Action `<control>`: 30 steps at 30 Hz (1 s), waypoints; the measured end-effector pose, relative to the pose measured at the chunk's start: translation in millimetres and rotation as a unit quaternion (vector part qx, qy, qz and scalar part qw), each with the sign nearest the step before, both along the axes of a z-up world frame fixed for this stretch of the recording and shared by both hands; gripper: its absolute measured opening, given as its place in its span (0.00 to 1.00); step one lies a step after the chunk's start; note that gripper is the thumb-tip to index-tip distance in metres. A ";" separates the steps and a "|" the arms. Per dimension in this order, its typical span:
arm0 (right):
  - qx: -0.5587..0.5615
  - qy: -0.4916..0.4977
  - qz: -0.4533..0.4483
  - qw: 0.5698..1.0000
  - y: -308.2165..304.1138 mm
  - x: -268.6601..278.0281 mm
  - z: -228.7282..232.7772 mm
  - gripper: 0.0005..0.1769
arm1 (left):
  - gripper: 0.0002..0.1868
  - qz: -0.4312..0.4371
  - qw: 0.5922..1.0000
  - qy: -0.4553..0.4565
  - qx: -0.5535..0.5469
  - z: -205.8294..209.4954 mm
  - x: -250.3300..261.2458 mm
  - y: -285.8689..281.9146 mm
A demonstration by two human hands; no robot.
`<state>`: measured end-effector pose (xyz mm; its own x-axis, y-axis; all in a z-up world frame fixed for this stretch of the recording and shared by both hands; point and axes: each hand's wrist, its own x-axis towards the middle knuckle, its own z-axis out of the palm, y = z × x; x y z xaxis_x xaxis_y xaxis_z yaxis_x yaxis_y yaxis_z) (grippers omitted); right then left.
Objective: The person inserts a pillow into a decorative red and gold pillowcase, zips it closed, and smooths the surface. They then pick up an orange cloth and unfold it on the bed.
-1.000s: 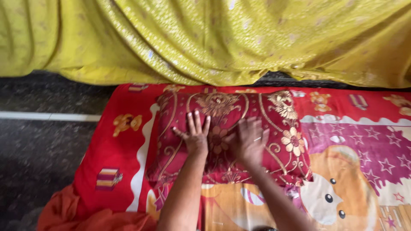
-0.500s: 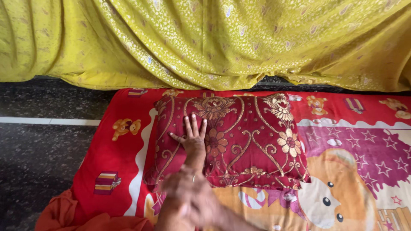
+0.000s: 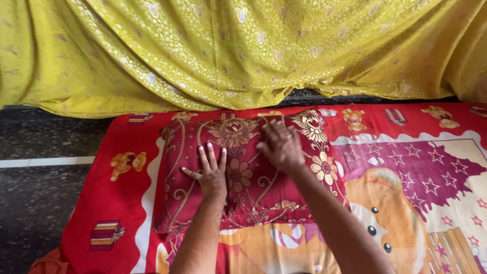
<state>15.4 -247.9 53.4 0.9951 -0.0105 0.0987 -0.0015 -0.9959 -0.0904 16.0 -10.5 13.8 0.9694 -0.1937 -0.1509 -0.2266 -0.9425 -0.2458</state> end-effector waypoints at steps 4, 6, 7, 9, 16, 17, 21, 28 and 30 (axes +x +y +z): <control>0.060 -0.017 -0.121 0.991 -56.2 0.9 -7.1 0.44 | 0.60 -0.001 1.000 0.027 0.011 1.6 2.2 -0.6; 0.117 -0.026 -0.173 0.978 -77.3 -4.9 -17.5 0.46 | 0.60 0.001 1.000 0.029 0.006 5.0 2.5 -1.4; 0.145 -0.030 -0.200 0.969 -86.4 -10.2 -24.7 0.47 | 0.60 0.003 0.999 0.033 0.000 6.9 1.1 -1.4; 0.201 -0.031 -0.238 0.950 -101.0 -19.0 -38.7 0.53 | 0.64 0.001 0.999 0.030 0.018 13.4 -1.4 -2.3; 0.548 0.037 -0.297 0.781 -133.6 -42.1 -54.3 0.47 | 0.84 0.014 0.990 0.141 0.008 39.0 -8.3 -1.6; 0.574 0.070 -0.306 0.756 -136.9 -47.5 -52.0 0.42 | 0.86 0.017 0.989 0.148 0.007 39.7 -8.3 -0.4; 0.600 0.132 -0.340 0.712 -140.7 -63.6 -43.7 0.32 | 0.81 -0.006 0.997 0.072 0.025 32.2 -4.6 3.2; 0.628 0.032 -0.352 0.693 -121.9 -90.9 -54.0 0.43 | 0.64 -0.036 0.999 0.001 0.033 2.6 1.7 7.6; 0.635 0.004 -0.347 0.690 -115.1 -98.8 -50.9 0.49 | 0.65 -0.047 0.998 0.013 0.035 1.7 5.9 11.2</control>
